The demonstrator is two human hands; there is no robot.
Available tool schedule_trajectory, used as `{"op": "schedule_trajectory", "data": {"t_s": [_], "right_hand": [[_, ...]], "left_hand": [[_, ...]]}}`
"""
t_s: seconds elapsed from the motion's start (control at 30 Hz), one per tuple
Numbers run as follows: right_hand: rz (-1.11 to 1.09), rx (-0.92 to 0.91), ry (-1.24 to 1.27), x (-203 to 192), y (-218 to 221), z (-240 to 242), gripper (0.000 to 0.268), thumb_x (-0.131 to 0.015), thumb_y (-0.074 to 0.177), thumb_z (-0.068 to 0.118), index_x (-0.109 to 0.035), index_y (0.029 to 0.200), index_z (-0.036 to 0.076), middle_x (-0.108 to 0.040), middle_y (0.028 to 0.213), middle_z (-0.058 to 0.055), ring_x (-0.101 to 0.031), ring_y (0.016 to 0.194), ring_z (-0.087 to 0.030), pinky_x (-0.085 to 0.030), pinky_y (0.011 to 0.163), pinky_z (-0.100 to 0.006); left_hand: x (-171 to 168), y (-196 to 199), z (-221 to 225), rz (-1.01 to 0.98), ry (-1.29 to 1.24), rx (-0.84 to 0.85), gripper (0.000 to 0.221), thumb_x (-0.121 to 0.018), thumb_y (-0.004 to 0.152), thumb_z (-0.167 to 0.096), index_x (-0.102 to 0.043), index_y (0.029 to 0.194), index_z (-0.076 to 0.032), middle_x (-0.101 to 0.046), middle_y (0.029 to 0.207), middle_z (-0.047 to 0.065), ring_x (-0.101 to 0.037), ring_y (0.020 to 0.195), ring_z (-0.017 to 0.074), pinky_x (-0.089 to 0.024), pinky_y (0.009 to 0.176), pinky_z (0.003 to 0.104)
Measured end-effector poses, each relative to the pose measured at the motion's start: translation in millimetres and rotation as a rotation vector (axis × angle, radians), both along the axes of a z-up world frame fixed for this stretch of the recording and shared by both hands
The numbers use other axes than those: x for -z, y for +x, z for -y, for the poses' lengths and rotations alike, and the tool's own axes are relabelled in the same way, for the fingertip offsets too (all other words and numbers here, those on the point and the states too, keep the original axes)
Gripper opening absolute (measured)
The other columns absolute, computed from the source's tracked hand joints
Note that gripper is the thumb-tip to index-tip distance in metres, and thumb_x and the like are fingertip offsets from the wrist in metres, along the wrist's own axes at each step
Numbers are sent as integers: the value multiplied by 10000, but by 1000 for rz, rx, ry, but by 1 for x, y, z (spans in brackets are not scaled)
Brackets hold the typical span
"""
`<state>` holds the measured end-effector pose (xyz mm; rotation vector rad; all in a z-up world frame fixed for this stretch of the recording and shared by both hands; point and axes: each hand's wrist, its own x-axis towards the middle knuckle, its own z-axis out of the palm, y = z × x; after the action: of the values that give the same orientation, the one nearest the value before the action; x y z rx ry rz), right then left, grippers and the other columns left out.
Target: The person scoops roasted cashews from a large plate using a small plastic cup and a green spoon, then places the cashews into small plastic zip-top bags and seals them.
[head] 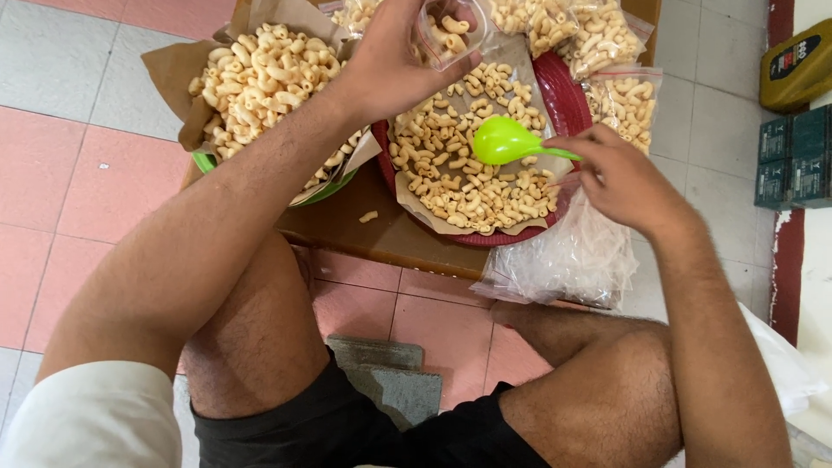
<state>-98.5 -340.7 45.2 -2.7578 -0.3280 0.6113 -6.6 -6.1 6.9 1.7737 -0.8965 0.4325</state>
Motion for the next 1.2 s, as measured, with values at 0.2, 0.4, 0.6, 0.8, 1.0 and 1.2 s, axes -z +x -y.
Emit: {"op": "schedule_trajectory", "data": {"t_s": [0.2,0.4,0.6,0.8,1.0,1.2], "right_hand": [[-71,-97,156,5,-12,27,453,-565,1028,80,-707,1419,260,-647,1318,-81,-617,1179,-221,-469,1140,-443],[-78,-238,14,29,-9,8,427,-599,1042,53,-751,1372,275,-711,1241,-45,-717,1062,-237,-543,873,-404],[81,-75,65,40,0,31,435,-625,1042,73,-698,1454,194,-641,1232,-88,-622,1105,-269,-491,879,-391],[337,117,162,42,5,47,440,-613,1090,25,-642,1525,82,-674,1235,-202,-615,1113,-345,-461,976,-489],[165,351,137,56,9,39,411,-516,1136,39,-626,1531,74,-723,1081,-196,-577,658,-198,-546,583,-336],[-59,464,150,48,2,13,405,-487,1150,145,-608,1536,158,-789,1131,-84,-508,533,-135,-420,452,-290]], "left_hand": [[-2,-5,6,-66,22,13,351,-878,1030,-131,-582,1214,-80,-666,1133,79,-660,1066,239,-511,954,415],[-1,-5,18,-111,30,23,363,-876,1020,-116,-578,1224,-91,-654,1144,59,-653,1081,221,-505,983,389],[-2,-6,30,-170,10,90,556,-887,983,-54,-508,1389,-72,-719,1156,90,-714,1116,214,-558,1019,398],[-2,-12,34,-178,-28,218,506,-835,987,5,-465,1319,-93,-640,1197,80,-660,1124,211,-529,1033,374],[10,-8,36,-176,44,227,514,-842,1019,-72,-453,1354,-97,-571,1260,81,-640,1059,206,-530,944,374],[9,-8,36,-181,72,204,517,-833,997,-74,-465,1360,-71,-556,1335,88,-672,1097,216,-551,944,391]]}}
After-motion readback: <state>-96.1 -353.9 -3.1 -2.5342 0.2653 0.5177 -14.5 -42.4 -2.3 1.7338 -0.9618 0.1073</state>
